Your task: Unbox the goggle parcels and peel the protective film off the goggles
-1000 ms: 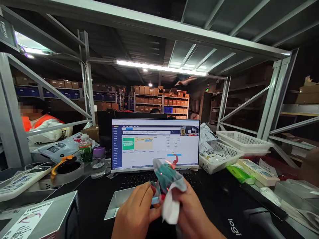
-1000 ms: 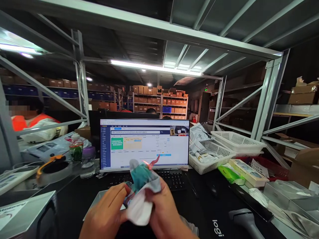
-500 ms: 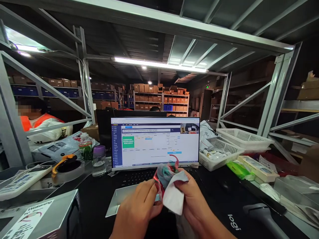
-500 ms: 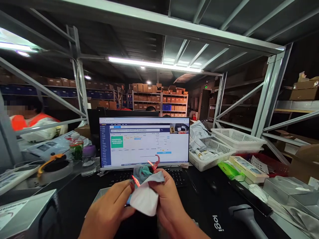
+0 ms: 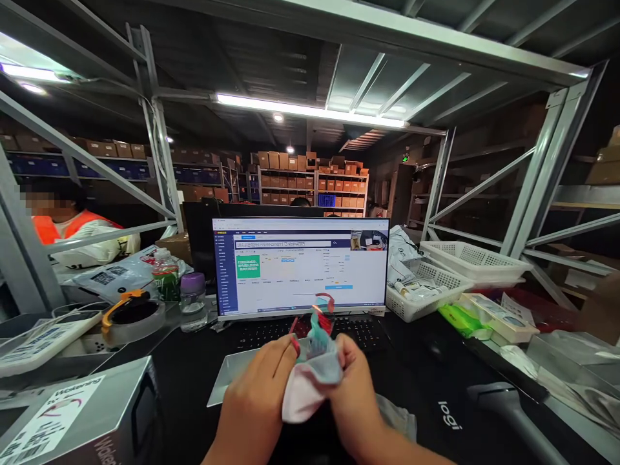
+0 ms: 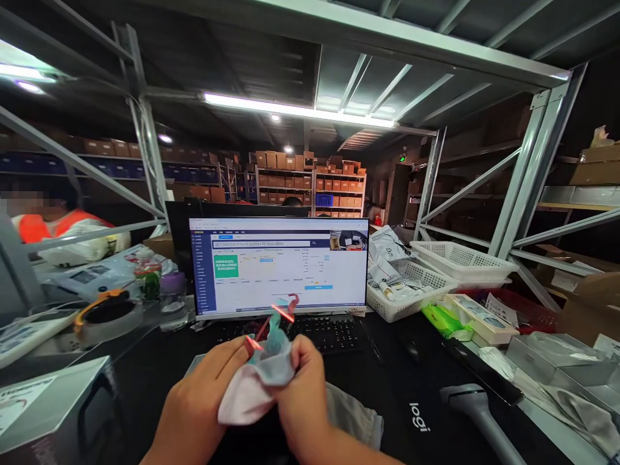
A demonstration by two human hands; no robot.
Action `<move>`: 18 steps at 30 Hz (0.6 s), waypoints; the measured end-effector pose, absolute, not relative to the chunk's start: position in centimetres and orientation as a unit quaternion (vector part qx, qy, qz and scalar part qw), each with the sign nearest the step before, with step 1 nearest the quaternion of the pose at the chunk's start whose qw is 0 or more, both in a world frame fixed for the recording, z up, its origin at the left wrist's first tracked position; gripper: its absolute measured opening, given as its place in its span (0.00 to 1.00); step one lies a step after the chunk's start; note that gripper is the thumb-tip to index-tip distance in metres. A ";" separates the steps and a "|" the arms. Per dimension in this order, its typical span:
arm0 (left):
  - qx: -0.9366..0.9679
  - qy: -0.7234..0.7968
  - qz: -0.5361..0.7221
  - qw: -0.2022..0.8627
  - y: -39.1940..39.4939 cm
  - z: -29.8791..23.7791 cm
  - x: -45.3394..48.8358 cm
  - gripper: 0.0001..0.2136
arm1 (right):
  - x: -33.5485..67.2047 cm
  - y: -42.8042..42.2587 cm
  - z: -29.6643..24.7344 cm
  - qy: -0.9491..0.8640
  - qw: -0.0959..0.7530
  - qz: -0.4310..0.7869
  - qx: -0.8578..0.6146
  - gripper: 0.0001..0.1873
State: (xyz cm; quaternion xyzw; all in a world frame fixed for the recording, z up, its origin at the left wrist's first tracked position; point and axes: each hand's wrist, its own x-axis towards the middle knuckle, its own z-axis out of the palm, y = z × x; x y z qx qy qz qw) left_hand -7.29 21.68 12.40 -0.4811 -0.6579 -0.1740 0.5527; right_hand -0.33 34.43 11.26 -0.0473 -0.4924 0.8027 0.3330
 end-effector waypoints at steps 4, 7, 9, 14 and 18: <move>-0.475 -0.657 -0.174 0.559 21.4 12.7 -7.6 0.18 | -1.0 34.7 10.8 -0.588 0.341 0.733 -0.027 0.26; -0.481 -0.642 -0.205 0.561 21.4 13.2 -7.5 0.17 | -0.9 37.4 11.9 -0.636 0.301 0.710 -0.019 0.15; -0.480 -0.638 -0.226 0.559 21.4 13.4 -7.3 0.12 | -0.6 39.5 12.8 -0.654 0.285 0.701 -0.018 0.12; -0.463 -0.653 -0.253 0.543 21.1 13.5 -6.6 0.06 | 0.4 42.3 14.2 -0.665 0.264 0.699 0.014 0.12; -0.444 -0.661 -0.243 0.554 21.0 13.2 -6.5 0.07 | 1.0 41.4 14.2 -0.657 0.225 0.718 0.048 0.14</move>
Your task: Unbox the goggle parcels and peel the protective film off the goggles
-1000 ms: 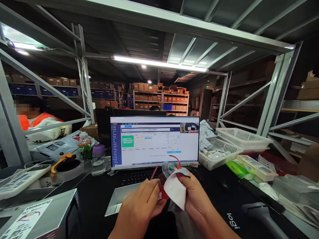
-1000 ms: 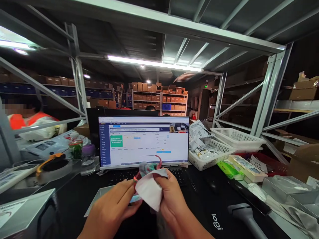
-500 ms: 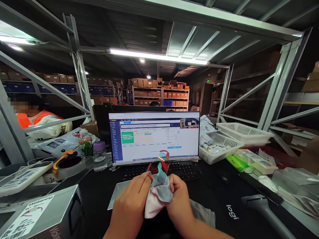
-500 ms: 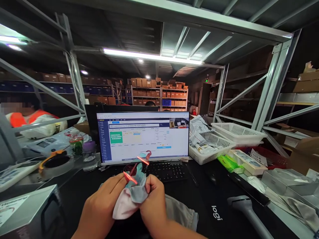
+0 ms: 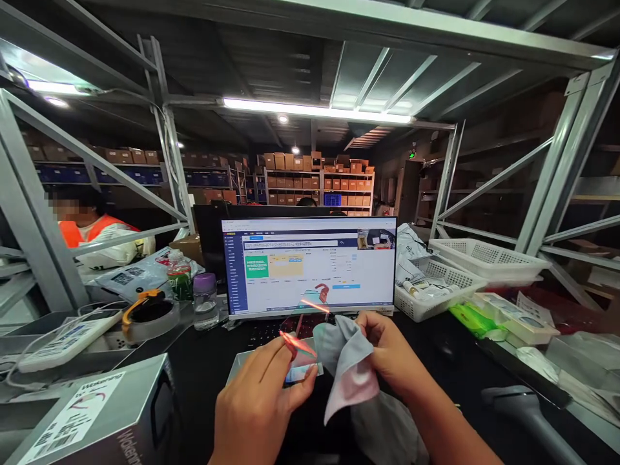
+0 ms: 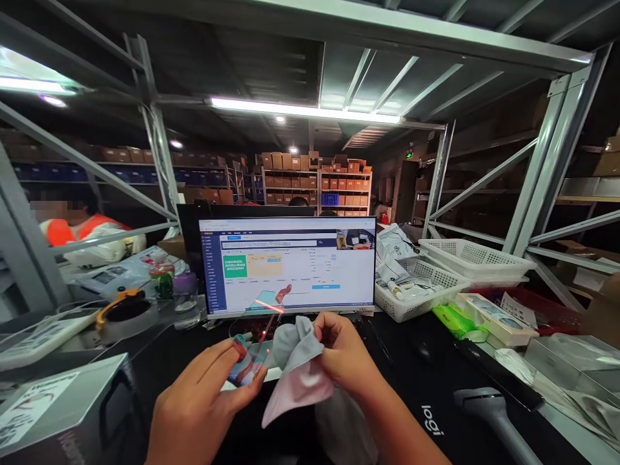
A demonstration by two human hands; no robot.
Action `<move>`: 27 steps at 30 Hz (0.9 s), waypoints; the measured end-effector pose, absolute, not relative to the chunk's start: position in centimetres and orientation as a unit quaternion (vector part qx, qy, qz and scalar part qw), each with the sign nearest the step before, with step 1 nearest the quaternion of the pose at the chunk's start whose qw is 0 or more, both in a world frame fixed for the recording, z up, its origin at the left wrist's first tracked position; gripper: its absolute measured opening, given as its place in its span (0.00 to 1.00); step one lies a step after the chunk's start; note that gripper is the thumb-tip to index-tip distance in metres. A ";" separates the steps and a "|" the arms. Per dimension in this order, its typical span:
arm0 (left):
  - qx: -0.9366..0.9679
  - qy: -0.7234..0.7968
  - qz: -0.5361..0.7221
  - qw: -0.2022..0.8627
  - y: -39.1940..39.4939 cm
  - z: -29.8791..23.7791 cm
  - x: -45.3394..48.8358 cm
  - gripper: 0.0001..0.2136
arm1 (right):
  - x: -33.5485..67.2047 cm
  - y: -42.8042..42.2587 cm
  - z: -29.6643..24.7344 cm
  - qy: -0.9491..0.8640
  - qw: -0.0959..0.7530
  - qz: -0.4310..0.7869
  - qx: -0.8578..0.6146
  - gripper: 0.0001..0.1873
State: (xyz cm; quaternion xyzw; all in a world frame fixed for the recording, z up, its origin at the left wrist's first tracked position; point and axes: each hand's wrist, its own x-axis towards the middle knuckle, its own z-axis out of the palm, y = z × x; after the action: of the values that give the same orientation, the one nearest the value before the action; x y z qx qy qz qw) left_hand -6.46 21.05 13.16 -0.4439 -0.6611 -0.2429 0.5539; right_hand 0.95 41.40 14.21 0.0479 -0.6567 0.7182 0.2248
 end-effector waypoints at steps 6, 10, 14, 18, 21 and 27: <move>-0.420 -0.685 -0.226 0.551 21.1 12.7 -6.6 0.11 | 1.1 39.3 13.7 -0.676 0.259 0.687 0.066 0.14; -0.405 -0.695 -0.196 0.560 21.3 12.8 -6.3 0.16 | 1.1 38.0 13.2 -0.656 0.329 0.678 0.045 0.13; -0.390 -0.724 -0.142 0.551 21.4 12.6 -5.8 0.20 | 0.5 36.0 12.0 -0.571 0.398 0.718 0.026 0.13; -0.397 -0.741 -0.113 0.530 21.6 11.9 -5.7 0.18 | -0.1 34.4 11.0 -0.576 0.389 0.719 0.011 0.14; -0.404 -0.735 -0.109 0.533 21.8 11.3 -5.7 0.17 | -0.2 33.9 10.8 -0.611 0.375 0.697 -0.008 0.16; -0.447 -0.720 -0.131 0.515 22.3 11.1 -5.6 0.19 | -0.3 35.8 11.5 -0.572 0.387 0.719 -0.081 0.19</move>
State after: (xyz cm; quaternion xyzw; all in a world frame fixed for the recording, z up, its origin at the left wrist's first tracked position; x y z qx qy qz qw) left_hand -5.62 22.33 11.14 -0.4465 -0.7197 -0.1308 0.5153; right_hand -0.29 35.85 11.51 -0.0808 -0.5716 0.7192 0.3867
